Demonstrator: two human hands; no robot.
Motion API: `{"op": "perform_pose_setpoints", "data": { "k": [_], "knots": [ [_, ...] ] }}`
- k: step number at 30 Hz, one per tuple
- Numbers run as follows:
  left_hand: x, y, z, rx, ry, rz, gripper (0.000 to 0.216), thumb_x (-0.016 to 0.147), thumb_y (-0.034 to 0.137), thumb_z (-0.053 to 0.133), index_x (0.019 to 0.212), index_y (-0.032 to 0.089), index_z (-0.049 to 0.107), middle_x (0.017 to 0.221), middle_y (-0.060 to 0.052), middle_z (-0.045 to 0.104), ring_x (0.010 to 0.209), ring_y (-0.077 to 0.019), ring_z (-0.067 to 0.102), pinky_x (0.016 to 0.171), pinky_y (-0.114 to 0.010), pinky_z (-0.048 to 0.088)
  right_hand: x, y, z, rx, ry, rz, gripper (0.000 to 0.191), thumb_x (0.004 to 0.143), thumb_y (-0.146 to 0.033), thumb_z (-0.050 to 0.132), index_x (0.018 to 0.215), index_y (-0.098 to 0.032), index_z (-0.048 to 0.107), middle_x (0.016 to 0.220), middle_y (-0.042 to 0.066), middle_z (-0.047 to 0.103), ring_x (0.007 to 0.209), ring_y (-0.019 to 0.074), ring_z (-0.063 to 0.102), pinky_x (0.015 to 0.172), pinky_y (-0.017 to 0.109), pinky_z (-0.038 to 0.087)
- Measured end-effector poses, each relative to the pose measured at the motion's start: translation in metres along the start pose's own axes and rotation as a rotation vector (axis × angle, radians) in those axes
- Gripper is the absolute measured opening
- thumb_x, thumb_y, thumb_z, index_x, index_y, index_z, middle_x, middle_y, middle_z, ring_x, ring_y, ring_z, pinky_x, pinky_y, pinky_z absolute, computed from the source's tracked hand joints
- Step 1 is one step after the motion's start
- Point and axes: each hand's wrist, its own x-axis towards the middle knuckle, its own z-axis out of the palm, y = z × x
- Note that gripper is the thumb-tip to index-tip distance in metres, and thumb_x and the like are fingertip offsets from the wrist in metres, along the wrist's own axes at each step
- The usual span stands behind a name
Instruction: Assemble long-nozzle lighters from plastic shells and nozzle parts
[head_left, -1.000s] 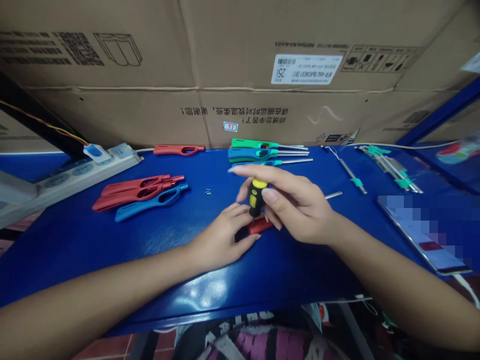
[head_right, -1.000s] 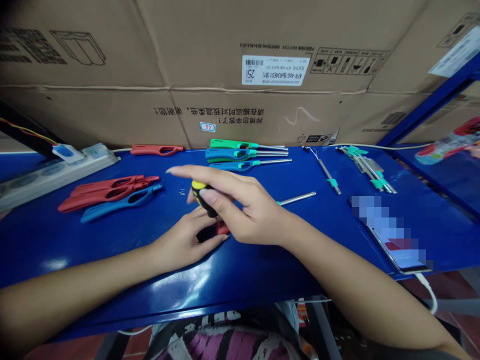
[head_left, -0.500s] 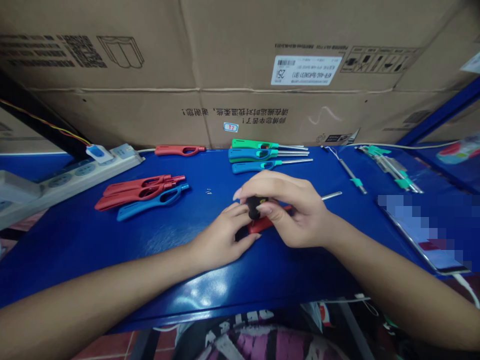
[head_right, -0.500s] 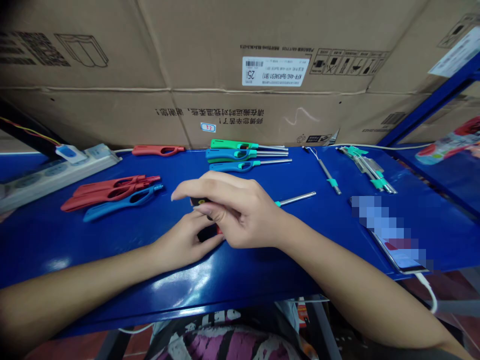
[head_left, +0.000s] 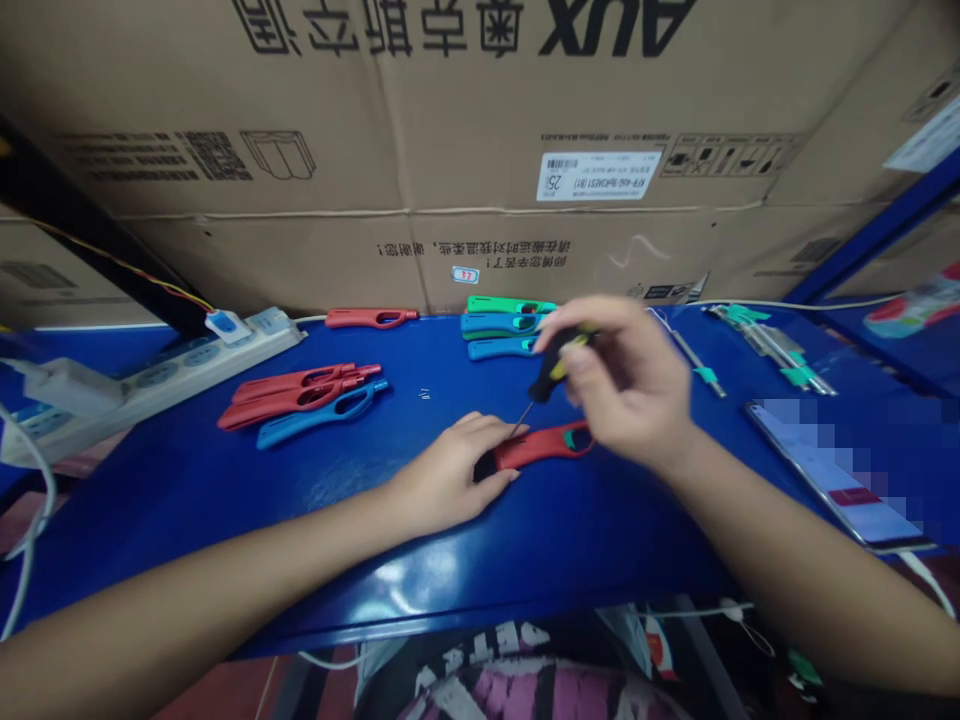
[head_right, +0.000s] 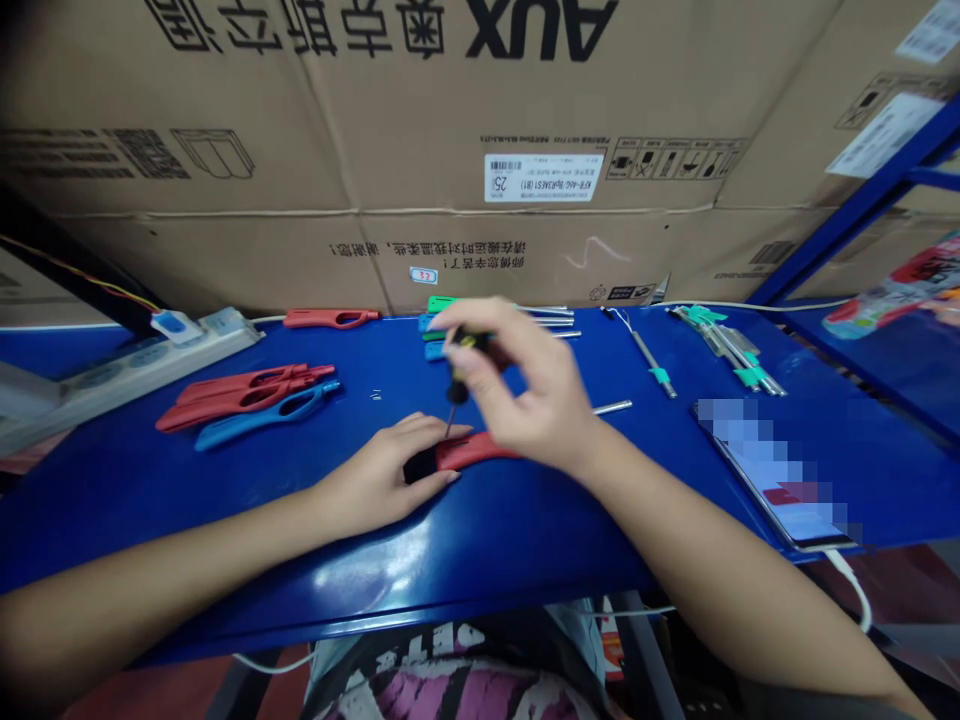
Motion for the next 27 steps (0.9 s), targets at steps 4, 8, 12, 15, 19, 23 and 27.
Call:
{"op": "perform_pose_setpoints", "data": {
  "k": [4,8,12,15,19,23,27],
  "knots": [
    [0.001,0.002,-0.017,0.142,-0.081,-0.051,0.046,0.087,0.015,0.064,0.132,0.016,0.059,0.118,-0.012,0.066,0.109,-0.0269,0.062,0.098,-0.044,0.052,0.012,0.019,-0.043,-0.255,0.189,0.082,0.019,0.095,-0.03,0.062,0.113,-0.023,0.064,0.104,0.004,0.065,0.065,0.012,0.059,0.061,0.028,0.053],
    [0.009,-0.001,-0.034,0.231,-0.16,-0.075,0.031,0.09,0.015,0.059,0.12,0.016,0.067,0.104,-0.01,0.064,0.097,-0.0245,0.063,0.088,-0.039,0.054,0.002,0.055,-0.081,-0.725,-0.043,0.176,0.017,0.09,-0.032,0.065,0.103,-0.021,0.067,0.094,0.007,0.067,0.074,0.0203,0.061,0.075,0.037,0.052],
    [0.031,-0.017,-0.051,0.272,-0.163,-0.031,0.029,0.09,0.014,0.056,0.116,0.015,0.068,0.103,-0.01,0.062,0.095,-0.0236,0.062,0.087,-0.037,0.053,-0.018,0.088,-0.097,-0.843,-0.071,0.374,0.013,0.087,-0.029,0.063,0.095,-0.02,0.065,0.094,0.01,0.061,0.084,0.0253,0.06,0.083,0.041,0.051],
    [0.05,-0.035,-0.061,0.305,-0.114,0.037,0.03,0.091,0.017,0.055,0.118,0.015,0.067,0.106,-0.011,0.062,0.101,-0.0252,0.06,0.092,-0.04,0.052,-0.027,0.1,-0.102,-0.83,-0.141,0.538,0.009,0.084,-0.027,0.063,0.09,-0.02,0.064,0.092,0.009,0.055,0.09,0.0258,0.058,0.09,0.043,0.05],
    [0.072,-0.056,-0.064,0.307,-0.068,0.084,0.03,0.094,0.02,0.053,0.121,0.015,0.065,0.111,-0.012,0.062,0.105,-0.0254,0.059,0.097,-0.043,0.05,-0.034,0.107,-0.107,-0.863,-0.226,0.687,0.008,0.077,-0.016,0.063,0.085,-0.02,0.062,0.087,0.006,0.046,0.098,0.0272,0.056,0.098,0.043,0.047],
    [0.085,-0.075,-0.059,0.316,-0.024,0.068,0.03,0.094,0.021,0.053,0.12,0.013,0.065,0.111,-0.013,0.062,0.105,-0.0261,0.06,0.098,-0.046,0.05,-0.036,0.108,-0.109,-0.89,-0.266,0.793,0.018,0.072,-0.011,0.063,0.088,-0.019,0.061,0.092,0.005,0.042,0.09,0.0237,0.057,0.096,0.039,0.049],
    [0.091,-0.09,-0.056,0.319,0.015,0.039,0.031,0.095,0.023,0.054,0.123,0.014,0.065,0.112,-0.013,0.061,0.106,-0.0264,0.06,0.099,-0.046,0.05,-0.033,0.108,-0.108,-0.916,-0.305,0.872,0.024,0.072,-0.01,0.062,0.095,-0.017,0.061,0.098,0.007,0.043,0.086,0.0219,0.058,0.096,0.038,0.049]
  ]
}}
